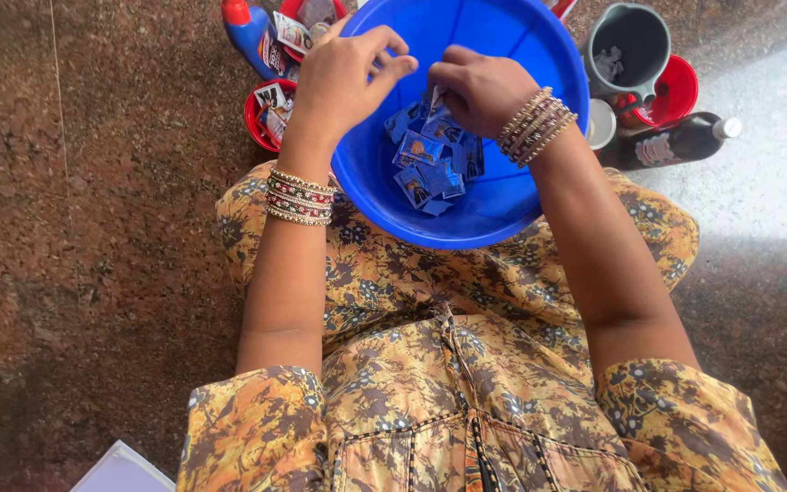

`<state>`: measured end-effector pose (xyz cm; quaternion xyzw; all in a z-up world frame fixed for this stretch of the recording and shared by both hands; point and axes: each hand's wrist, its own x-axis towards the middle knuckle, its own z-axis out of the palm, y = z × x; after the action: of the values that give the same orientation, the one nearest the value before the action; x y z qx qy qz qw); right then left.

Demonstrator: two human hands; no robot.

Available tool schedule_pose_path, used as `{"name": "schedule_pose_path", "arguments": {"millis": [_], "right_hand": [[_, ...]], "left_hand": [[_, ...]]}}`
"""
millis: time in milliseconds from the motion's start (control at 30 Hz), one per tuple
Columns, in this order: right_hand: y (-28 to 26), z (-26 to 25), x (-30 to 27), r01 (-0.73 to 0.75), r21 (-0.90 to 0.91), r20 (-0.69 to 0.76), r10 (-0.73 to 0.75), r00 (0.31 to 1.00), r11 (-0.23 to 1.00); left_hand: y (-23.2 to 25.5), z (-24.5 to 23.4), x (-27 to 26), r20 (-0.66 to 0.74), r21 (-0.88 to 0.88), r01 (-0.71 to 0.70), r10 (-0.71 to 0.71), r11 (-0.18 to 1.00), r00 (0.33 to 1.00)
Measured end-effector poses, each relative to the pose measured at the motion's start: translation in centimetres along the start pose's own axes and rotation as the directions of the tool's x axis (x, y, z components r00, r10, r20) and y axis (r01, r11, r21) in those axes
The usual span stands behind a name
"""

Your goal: The person sits on the floor and sorts small blue packets from a blue bowl into a red bowl. They handle the packets one at a time, occasionally adjusting the bowls and nearby items.

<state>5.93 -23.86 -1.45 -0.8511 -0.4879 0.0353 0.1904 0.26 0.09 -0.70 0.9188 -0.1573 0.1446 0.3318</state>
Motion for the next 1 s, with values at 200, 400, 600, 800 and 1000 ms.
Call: {"name": "schedule_pose_path", "arguments": {"millis": [200,400,600,800,1000], "right_hand": [[-1.4,-1.4,0.2,0.088,0.168,-0.183,-0.057,0.981,0.982],[-2.3,-3.3,1.2,0.095,0.198,-0.134,-0.069,0.989,0.976],[3.3,-4.6,7.4,-0.146,-0.039,-0.229,0.133,0.964,0.989],[4.1,-0.4,10.2,-0.444,-0.114,-0.042,0.443,0.896,0.889],[5.8,-0.8,7.8,-0.463,-0.29,0.052,0.497,0.866,0.838]], "left_hand": [[0.1,-0.3,-0.2,0.101,-0.009,-0.072,0.072,0.997,0.992],[-0.8,-0.1,-0.2,0.016,0.043,-0.142,0.141,0.989,0.99],[-1.3,1.0,-0.8,0.094,0.003,-0.043,0.042,0.999,0.995],[-1.8,0.6,-1.0,0.047,-0.242,-0.038,0.051,0.969,0.998],[-7.6,-0.7,0.2,0.136,-0.831,0.14,-0.047,0.539,0.99]]}}
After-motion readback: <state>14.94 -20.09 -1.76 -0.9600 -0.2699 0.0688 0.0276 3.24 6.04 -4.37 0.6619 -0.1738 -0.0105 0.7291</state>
